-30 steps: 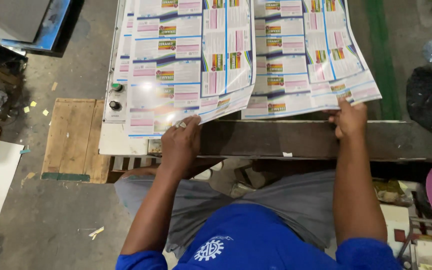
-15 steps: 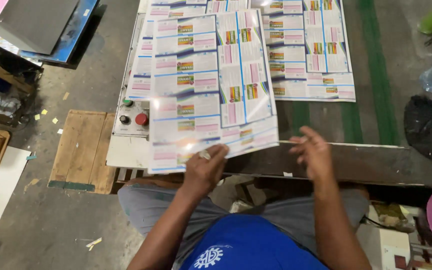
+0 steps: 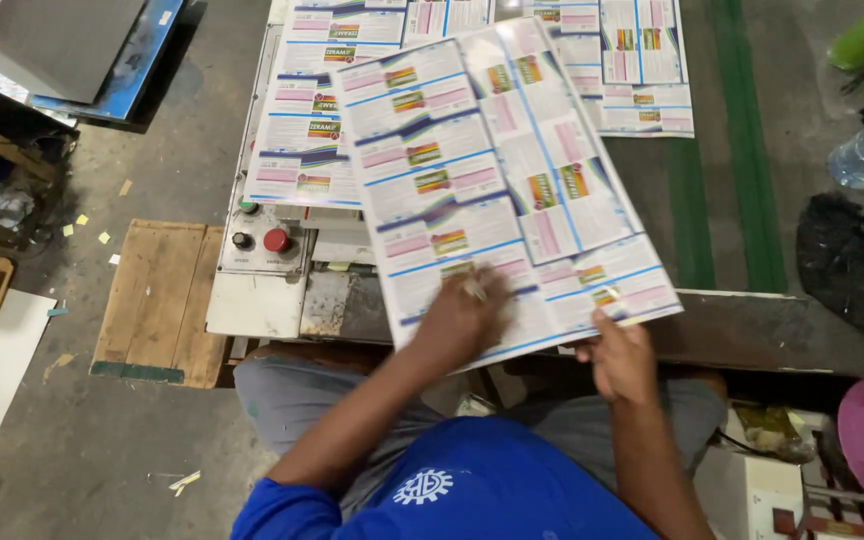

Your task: The person sits and sorts a stack of printed paper sheets, flipping through them and separating them into two piles on a table. The person handles the papers by hand, moving them from one side to the other.

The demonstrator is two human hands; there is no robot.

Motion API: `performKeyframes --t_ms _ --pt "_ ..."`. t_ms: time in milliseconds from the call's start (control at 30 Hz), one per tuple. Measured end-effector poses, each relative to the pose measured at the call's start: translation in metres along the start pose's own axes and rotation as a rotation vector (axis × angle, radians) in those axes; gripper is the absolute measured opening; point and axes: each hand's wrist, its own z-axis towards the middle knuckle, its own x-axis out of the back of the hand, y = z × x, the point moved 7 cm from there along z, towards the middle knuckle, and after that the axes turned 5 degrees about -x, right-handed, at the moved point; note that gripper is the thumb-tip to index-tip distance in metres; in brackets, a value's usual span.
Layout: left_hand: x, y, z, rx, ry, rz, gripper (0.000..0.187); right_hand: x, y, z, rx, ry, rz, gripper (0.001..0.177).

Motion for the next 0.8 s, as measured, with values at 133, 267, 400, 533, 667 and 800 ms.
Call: performKeyframes --t_ms 133,267,400,533,667,800 --pt "0.008 -0.108 0.004 0.266 -0.262 0.210 0.046 0.029 -0.034 -0.019 0.048 0.098 0.019 0.028" --pt "0.053 -0.151 0.011 0.249 0.029 0.370 0.070 0.076 -0.037 -0.026 0.142 0.233 -0.004 0.024" --pt "0.053 -0.153 -0.001 0.252 0.022 0.489 0.081 0.098 -0.039 -0.031 0.196 0.349 -0.041 0.020" --pt "0.042 -0.163 -0.027 0.275 -0.050 0.660 0.049 0.112 -0.027 -0.020 0.198 0.396 -0.073 0.018" --pt "0.071 -0.139 -0.026 0.275 0.091 0.444 0.030 0.121 -0.012 0.010 0.144 0.398 -0.121 0.019" --pt "0.089 -0.113 -0.034 0.315 0.220 0.294 0.025 0.111 -0.022 0.046 0.099 0.399 -0.231 0.022"
